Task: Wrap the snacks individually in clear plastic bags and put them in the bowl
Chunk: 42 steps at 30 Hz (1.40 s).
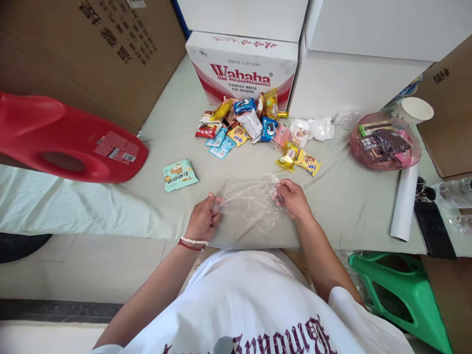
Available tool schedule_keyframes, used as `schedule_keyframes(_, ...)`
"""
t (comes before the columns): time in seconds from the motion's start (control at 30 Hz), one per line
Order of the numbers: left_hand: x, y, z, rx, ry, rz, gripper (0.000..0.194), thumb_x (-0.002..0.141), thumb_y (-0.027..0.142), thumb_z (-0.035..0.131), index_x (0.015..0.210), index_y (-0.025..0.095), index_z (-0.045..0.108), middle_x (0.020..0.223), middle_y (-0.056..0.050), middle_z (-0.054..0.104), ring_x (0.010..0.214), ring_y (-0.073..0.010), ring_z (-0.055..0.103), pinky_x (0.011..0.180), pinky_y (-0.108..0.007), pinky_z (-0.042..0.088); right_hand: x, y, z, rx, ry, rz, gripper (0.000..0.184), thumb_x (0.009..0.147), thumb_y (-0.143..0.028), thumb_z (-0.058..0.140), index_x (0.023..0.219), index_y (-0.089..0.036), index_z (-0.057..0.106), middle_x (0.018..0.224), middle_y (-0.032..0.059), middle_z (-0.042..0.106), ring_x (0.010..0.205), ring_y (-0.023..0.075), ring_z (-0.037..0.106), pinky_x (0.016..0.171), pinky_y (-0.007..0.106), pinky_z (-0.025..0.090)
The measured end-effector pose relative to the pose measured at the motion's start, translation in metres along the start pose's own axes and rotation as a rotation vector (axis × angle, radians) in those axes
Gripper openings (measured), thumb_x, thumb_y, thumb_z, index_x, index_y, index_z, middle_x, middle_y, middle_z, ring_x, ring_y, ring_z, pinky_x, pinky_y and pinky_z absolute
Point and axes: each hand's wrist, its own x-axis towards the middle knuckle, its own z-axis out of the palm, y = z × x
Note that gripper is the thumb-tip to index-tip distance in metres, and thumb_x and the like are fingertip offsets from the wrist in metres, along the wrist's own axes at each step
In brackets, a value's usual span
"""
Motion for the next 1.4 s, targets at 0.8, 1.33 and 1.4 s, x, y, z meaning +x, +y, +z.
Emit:
schedule_keyframes(0.8, 0.040, 0.022, 0.016, 0.128, -0.112, 0.148, 0.038, 0.084, 0.056, 0.065, 0.075, 0.020, 0.058, 0.053, 0.009, 0.030, 0.045, -0.0080, 0.029, 0.045, -0.022, 0.029, 0.016, -0.019, -0.011, -0.072, -0.081, -0.100, 0.045, 0.071, -0.060, 0.081, 0.083, -0.020, 0.064, 0.056, -0.0066, 0.049, 0.043, 0.0068, 0.033, 0.039, 0.022, 0.021)
schedule_keyframes(1.33, 0.042, 0.008, 0.007, 1.474, -0.141, 0.926, 0.053, 0.098, 0.043, 0.052, 0.145, 0.019, 0.054, 0.157, -0.018, 0.047, 0.149, -0.0333, 0.039, 0.123, -0.062, 0.018, -0.005, -0.009, 0.028, -1.224, -0.024, -0.885, 0.043, 0.102, -0.036, 0.047, 0.141, -0.019, 0.057, 0.149, 0.0157, 0.053, 0.139, 0.0321, 0.045, 0.115, 0.053, 0.038)
schedule_keyframes(1.4, 0.043, 0.001, -0.006, 1.536, -0.130, 0.879, 0.065, 0.098, 0.051, 0.049, 0.154, 0.019, 0.043, 0.164, -0.019, 0.036, 0.153, -0.0346, 0.033, 0.123, -0.066, 0.013, 0.004, 0.009, 0.013, -1.252, 0.020, -0.765, 0.049, 0.102, -0.039, 0.046, 0.144, -0.015, 0.054, 0.154, 0.0183, 0.049, 0.143, 0.0338, 0.042, 0.117, 0.055, 0.037)
